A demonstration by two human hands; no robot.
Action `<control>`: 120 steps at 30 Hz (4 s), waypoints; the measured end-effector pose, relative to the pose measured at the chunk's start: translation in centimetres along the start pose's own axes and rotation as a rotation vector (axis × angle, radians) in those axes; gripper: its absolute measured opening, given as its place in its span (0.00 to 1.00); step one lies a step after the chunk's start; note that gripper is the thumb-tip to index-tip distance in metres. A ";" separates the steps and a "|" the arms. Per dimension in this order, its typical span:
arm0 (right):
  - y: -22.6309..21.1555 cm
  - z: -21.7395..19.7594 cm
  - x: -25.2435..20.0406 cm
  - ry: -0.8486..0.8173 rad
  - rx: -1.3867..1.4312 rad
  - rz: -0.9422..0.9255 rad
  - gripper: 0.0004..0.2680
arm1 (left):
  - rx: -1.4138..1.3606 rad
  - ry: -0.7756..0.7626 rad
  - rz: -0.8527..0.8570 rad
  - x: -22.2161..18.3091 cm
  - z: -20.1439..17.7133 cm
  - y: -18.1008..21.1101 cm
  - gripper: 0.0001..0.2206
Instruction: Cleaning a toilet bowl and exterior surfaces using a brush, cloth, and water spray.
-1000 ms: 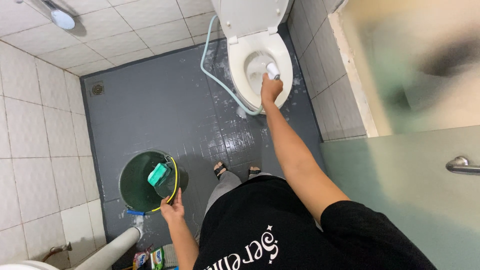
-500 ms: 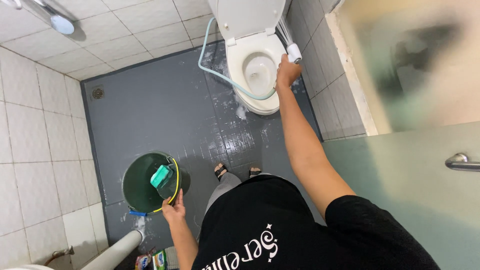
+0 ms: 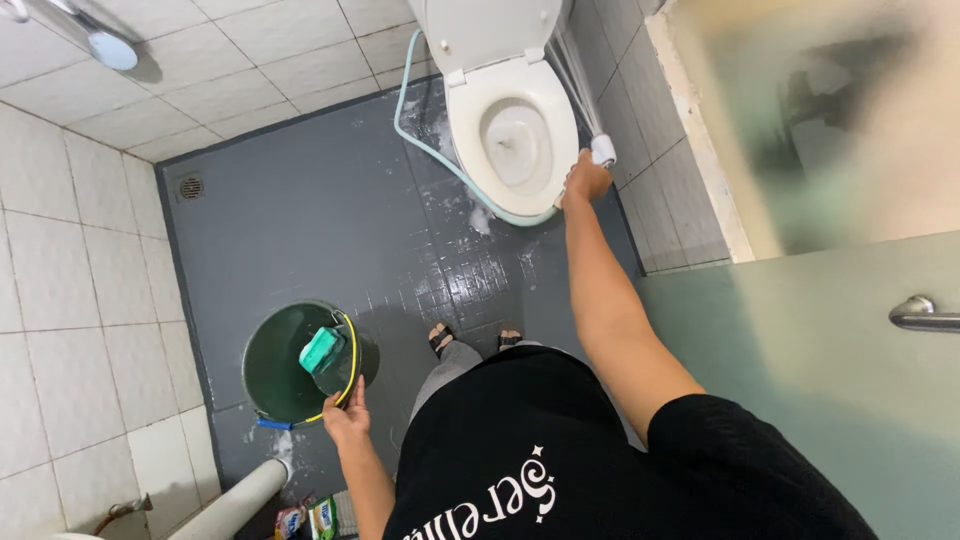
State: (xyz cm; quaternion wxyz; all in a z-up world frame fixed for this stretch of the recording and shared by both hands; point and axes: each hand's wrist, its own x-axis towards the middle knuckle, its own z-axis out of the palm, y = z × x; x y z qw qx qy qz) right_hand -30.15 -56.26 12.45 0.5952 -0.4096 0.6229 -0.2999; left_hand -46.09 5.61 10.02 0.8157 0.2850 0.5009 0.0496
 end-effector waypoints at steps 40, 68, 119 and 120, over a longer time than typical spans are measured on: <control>26.9 -4.6 -11.8 0.090 0.099 0.701 0.11 | 0.455 -0.058 -0.012 -0.7 2.0 5.7 0.12; 16.2 -6.6 4.4 0.095 0.240 0.387 0.09 | 0.319 -0.101 -0.055 0.3 3.2 2.9 0.09; -8.4 20.3 -12.0 -0.243 -0.428 -0.695 0.10 | 0.110 -0.114 0.015 3.1 8.2 3.6 0.05; -9.3 21.1 -12.1 -0.233 -0.455 -0.718 0.10 | 0.093 -0.123 0.010 4.0 7.9 3.7 0.06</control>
